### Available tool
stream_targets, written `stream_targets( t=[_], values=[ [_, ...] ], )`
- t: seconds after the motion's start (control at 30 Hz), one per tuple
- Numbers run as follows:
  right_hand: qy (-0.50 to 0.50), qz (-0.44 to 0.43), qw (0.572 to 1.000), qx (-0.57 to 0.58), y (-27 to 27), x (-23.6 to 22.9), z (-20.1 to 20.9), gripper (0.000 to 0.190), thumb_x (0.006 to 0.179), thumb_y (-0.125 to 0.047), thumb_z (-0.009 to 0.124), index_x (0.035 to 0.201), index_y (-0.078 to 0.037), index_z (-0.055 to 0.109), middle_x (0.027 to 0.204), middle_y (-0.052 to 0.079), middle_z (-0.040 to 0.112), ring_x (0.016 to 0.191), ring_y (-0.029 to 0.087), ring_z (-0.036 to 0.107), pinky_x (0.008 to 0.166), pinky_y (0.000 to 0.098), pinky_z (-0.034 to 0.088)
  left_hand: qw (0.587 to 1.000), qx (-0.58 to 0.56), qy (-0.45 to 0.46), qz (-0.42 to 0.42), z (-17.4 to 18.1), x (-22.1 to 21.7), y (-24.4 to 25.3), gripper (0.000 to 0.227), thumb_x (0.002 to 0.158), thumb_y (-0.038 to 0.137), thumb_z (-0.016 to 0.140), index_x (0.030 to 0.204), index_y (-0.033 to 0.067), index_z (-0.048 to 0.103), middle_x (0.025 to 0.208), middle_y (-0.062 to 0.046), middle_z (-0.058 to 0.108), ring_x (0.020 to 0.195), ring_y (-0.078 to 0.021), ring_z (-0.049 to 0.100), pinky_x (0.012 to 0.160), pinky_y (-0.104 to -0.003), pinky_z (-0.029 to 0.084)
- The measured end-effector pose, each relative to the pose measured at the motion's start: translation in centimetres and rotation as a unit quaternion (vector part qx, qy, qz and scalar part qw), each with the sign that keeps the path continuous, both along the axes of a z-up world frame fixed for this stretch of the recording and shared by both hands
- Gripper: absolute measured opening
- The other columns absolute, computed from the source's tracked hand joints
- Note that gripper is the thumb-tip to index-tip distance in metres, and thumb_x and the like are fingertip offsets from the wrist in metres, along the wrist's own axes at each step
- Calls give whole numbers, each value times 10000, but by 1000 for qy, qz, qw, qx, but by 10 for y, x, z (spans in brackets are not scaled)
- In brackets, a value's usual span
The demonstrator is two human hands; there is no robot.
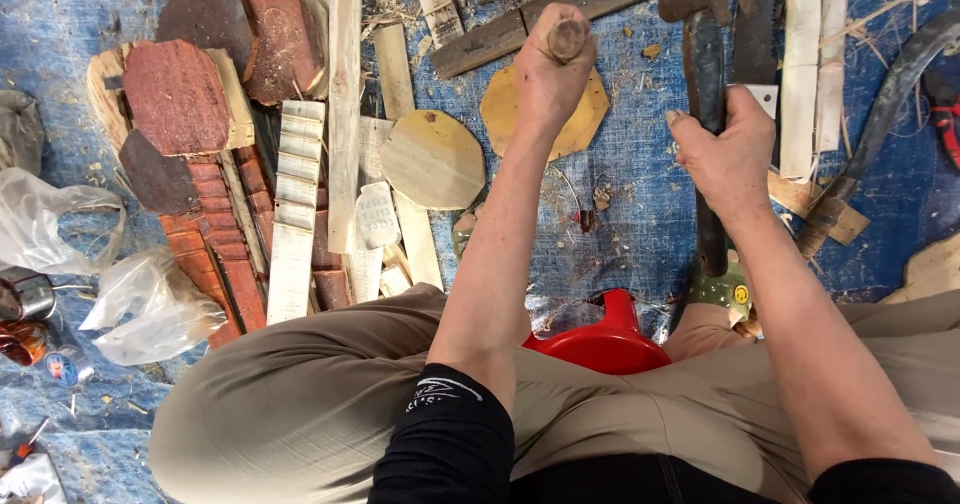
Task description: Shaping and smoothing wooden components using a curved blade, hammer, and chisel on a workshop floor.
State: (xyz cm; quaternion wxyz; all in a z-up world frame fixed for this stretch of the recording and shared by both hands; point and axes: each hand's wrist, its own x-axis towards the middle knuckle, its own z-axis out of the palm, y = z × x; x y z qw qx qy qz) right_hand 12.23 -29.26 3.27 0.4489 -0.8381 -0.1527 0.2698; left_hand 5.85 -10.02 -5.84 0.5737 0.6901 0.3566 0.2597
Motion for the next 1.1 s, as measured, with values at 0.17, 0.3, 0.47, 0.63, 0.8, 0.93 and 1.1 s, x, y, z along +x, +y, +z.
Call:
stream_targets(
  t=[0.17,0.3,0.47,0.63,0.8,0.93,1.1],
  values=[
    [-33,23,999,23,14,-3,35,146,1008,-43,712,1053,11,583,819,65,631,584,121,574,537,253,463,999,41,-21,10,1,1,3,266,842,6,725,884,240,606,872,101,700,733,-64,652,642,-255,569],
    [-56,68,994,57,33,2,91,175,1014,-27,720,1062,28,561,820,75,610,604,144,586,554,269,468,997,77,-25,13,11,-2,2,294,792,-25,713,969,193,623,916,68,656,798,-122,619,740,-279,534],
    [-35,123,946,299,47,21,156,306,1009,136,581,1198,-104,559,800,-22,569,609,99,589,617,223,578,999,32,7,17,21,-1,3,240,811,19,695,975,181,627,910,32,678,782,-158,633,708,-300,513],
    [-160,236,910,303,32,40,156,184,1219,-111,347,1045,-173,355,914,13,438,731,125,451,827,308,503,997,44,-57,20,25,1,3,167,849,2,657,914,149,610,803,46,608,695,-120,559,642,-271,468],
    [-151,166,974,12,38,12,51,87,1046,-14,672,1084,-9,595,791,112,547,630,238,540,584,396,440,999,-23,32,-13,16,-1,4,136,872,70,648,953,163,590,899,-106,640,843,-336,616,711,-466,504],
    [-144,100,976,-129,55,4,73,386,812,-335,878,928,-46,651,716,216,581,681,397,644,563,492,452,987,-58,137,-51,23,0,8,170,958,163,627,1107,240,601,1154,-129,681,1103,-436,683,935,-597,565],
    [-74,173,978,86,59,31,200,81,986,-82,705,962,-42,639,706,82,623,533,136,576,492,252,507,982,-73,157,-71,37,3,16,167,1002,143,576,1158,203,583,1182,-179,659,1131,-491,659,945,-673,564]
  ],
)
